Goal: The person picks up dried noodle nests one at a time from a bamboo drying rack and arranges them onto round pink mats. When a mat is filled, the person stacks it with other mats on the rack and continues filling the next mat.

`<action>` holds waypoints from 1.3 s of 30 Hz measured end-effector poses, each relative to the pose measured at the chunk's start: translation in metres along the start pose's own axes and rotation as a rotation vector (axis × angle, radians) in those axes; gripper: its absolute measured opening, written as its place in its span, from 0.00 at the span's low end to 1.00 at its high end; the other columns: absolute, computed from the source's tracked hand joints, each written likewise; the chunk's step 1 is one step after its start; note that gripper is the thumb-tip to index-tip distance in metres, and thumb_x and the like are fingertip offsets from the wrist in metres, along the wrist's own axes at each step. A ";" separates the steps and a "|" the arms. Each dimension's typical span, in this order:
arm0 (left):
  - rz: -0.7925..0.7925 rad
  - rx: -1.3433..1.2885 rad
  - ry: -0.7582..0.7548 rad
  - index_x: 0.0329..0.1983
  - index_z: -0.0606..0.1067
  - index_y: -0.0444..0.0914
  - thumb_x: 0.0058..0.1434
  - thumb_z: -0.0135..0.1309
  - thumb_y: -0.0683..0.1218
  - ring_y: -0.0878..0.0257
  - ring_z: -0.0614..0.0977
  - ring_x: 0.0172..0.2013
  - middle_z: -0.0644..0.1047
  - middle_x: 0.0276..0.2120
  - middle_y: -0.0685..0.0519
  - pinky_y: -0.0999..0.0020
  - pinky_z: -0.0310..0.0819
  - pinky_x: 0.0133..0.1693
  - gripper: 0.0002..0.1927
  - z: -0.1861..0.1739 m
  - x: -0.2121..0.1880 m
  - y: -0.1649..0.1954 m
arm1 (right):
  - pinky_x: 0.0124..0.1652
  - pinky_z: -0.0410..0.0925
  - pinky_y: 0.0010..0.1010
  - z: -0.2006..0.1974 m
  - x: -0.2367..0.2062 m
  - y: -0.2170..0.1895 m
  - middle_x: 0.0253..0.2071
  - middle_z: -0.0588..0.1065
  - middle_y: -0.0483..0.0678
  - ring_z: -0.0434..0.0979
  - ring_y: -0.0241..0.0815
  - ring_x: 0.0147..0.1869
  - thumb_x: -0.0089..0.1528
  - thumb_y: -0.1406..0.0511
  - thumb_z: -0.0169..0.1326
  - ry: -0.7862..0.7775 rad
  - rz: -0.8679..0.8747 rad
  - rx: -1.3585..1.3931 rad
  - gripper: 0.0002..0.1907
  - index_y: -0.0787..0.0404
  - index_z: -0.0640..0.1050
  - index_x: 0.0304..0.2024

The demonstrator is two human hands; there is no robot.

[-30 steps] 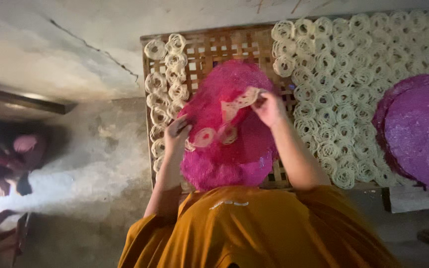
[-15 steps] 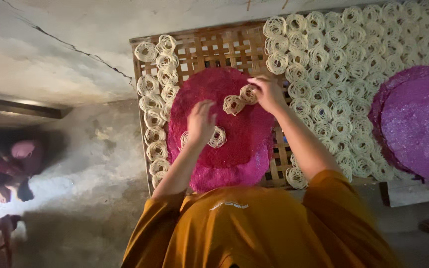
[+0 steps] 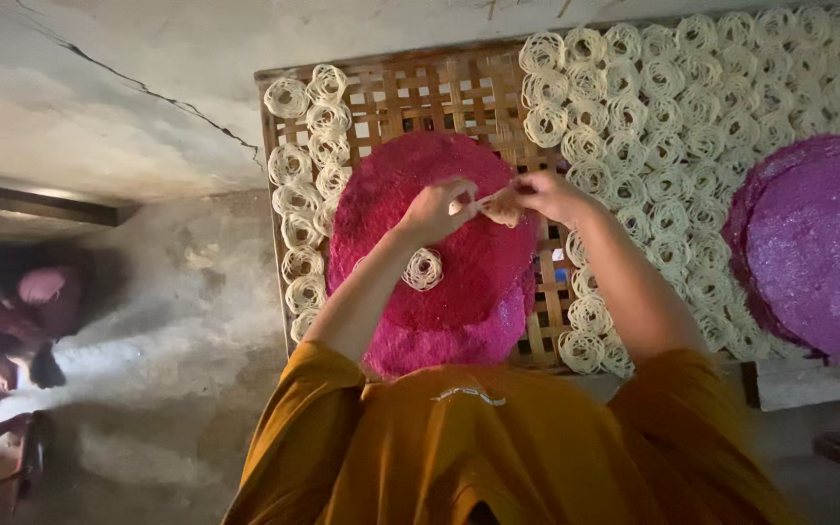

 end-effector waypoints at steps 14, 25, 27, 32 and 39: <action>-0.174 -0.939 -0.062 0.46 0.74 0.37 0.71 0.51 0.48 0.71 0.76 0.29 0.77 0.31 0.58 0.73 0.72 0.29 0.09 0.042 -0.021 -0.024 | 0.53 0.74 0.39 0.013 -0.002 0.035 0.43 0.79 0.44 0.80 0.40 0.50 0.60 0.62 0.65 -0.142 -0.207 0.925 0.14 0.58 0.79 0.45; 0.001 -0.656 -0.449 0.46 0.76 0.35 0.65 0.59 0.51 0.65 0.86 0.39 0.84 0.39 0.50 0.70 0.83 0.43 0.15 0.036 -0.037 -0.015 | 0.50 0.77 0.37 0.009 -0.007 0.018 0.43 0.79 0.52 0.81 0.45 0.49 0.58 0.67 0.66 -0.165 -0.133 0.861 0.21 0.61 0.75 0.52; 0.033 -0.427 -0.360 0.45 0.79 0.36 0.63 0.61 0.50 0.64 0.85 0.39 0.85 0.39 0.50 0.67 0.81 0.43 0.14 0.025 -0.041 -0.024 | 0.50 0.77 0.36 -0.005 -0.013 0.022 0.45 0.79 0.53 0.81 0.45 0.49 0.57 0.67 0.65 -0.097 -0.099 0.815 0.24 0.60 0.75 0.55; -0.296 -0.019 -0.087 0.49 0.78 0.43 0.68 0.54 0.54 0.62 0.84 0.37 0.83 0.38 0.53 0.65 0.80 0.40 0.13 -0.005 -0.055 -0.055 | 0.54 0.75 0.29 -0.062 -0.034 0.034 0.55 0.78 0.49 0.78 0.38 0.58 0.63 0.66 0.62 0.377 -0.023 0.545 0.23 0.62 0.74 0.60; -0.173 -0.460 0.112 0.52 0.75 0.36 0.69 0.52 0.46 0.64 0.85 0.38 0.82 0.39 0.50 0.65 0.77 0.39 0.12 -0.003 -0.057 -0.050 | 0.52 0.75 0.36 -0.060 -0.006 0.025 0.52 0.80 0.51 0.81 0.45 0.54 0.63 0.66 0.58 0.437 0.068 0.559 0.20 0.60 0.76 0.59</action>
Point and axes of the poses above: each hand's wrist, its own x-axis towards the middle knuckle, its own z-axis out of the palm, y = z × x, the point moved 7 cm from there along x, towards the middle knuckle
